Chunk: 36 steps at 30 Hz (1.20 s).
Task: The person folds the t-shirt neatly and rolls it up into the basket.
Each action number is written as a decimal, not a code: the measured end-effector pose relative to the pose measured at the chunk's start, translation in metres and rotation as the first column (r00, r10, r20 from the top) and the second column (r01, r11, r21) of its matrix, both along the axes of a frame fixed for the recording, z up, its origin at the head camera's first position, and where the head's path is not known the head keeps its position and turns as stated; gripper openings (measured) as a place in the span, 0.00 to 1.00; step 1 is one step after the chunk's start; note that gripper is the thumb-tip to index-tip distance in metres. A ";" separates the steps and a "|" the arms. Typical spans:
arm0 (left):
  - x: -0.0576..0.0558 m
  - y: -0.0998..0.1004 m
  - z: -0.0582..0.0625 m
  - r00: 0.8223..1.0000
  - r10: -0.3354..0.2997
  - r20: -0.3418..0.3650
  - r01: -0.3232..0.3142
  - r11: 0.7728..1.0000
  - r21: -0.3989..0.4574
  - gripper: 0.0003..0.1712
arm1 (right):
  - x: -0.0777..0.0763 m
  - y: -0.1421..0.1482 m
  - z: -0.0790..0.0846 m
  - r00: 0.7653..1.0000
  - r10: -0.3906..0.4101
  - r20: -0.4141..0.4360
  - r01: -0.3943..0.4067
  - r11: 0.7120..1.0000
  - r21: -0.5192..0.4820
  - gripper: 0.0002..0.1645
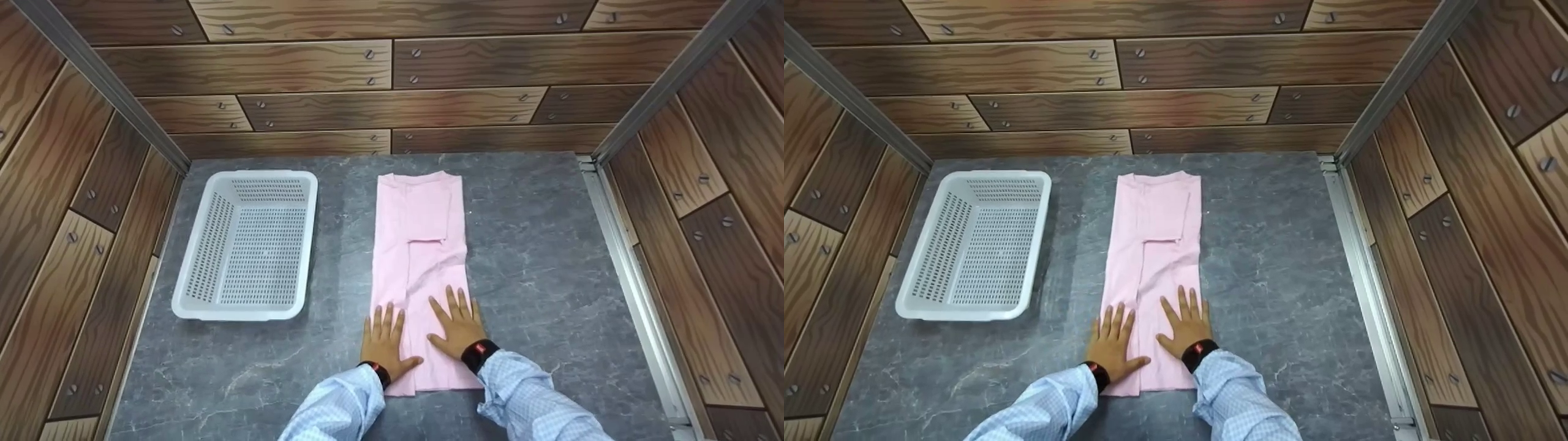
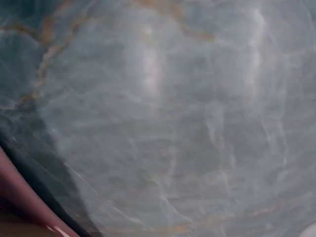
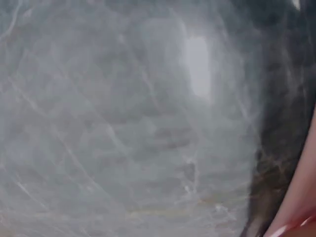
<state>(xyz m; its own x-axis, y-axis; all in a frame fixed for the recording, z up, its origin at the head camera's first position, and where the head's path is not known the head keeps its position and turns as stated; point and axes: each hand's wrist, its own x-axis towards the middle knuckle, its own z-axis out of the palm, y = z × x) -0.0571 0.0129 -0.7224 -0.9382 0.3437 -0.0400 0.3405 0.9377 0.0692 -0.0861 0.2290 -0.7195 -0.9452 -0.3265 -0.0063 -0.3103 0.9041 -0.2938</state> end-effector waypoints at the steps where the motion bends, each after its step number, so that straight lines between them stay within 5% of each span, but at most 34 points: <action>1: -0.001 0.000 0.001 1.000 -0.009 0.002 0.009 1.000 -0.005 0.63 | 0.003 0.000 -0.001 1.000 -0.010 -0.006 0.010 1.000 -0.006 0.49; 8: -0.012 -0.005 0.001 0.997 -0.061 0.043 0.062 0.998 -0.024 0.63 | 0.012 0.002 -0.016 0.997 -0.067 -0.025 0.067 0.998 -0.010 0.47; 20: -0.049 -0.003 0.015 0.973 -0.013 0.229 0.021 0.999 -0.029 0.64 | -0.019 -0.004 -0.001 0.986 -0.104 0.127 0.101 0.995 0.026 0.49; 23: -0.053 0.000 0.017 0.971 -0.008 0.239 0.002 1.000 0.025 0.62 | -0.025 -0.005 0.004 0.984 -0.117 0.138 0.116 0.993 0.011 0.49; 26: -0.053 0.000 0.018 0.978 0.017 0.207 -0.056 0.981 0.186 0.55 | -0.027 -0.005 0.009 0.979 -0.151 0.138 0.164 0.983 -0.087 0.48; 28: -0.053 -0.001 0.018 0.982 0.079 0.169 -0.137 0.921 0.365 0.46 | -0.027 -0.004 0.013 0.969 -0.214 0.121 0.235 0.950 -0.206 0.45; 30: -0.053 -0.004 0.018 0.972 0.189 0.142 -0.236 0.804 0.546 0.38 | -0.028 -0.004 0.016 0.948 -0.301 0.107 0.319 0.877 -0.359 0.41; 34: -0.054 -0.010 0.025 0.891 0.404 0.206 -0.406 0.509 0.759 0.30 | -0.031 -0.001 0.025 0.852 -0.494 0.176 0.500 0.664 -0.556 0.36; 36: -0.054 -0.012 0.030 0.843 0.462 0.274 -0.481 0.423 0.768 0.28 | -0.032 0.003 0.030 0.791 -0.547 0.274 0.593 0.576 -0.562 0.35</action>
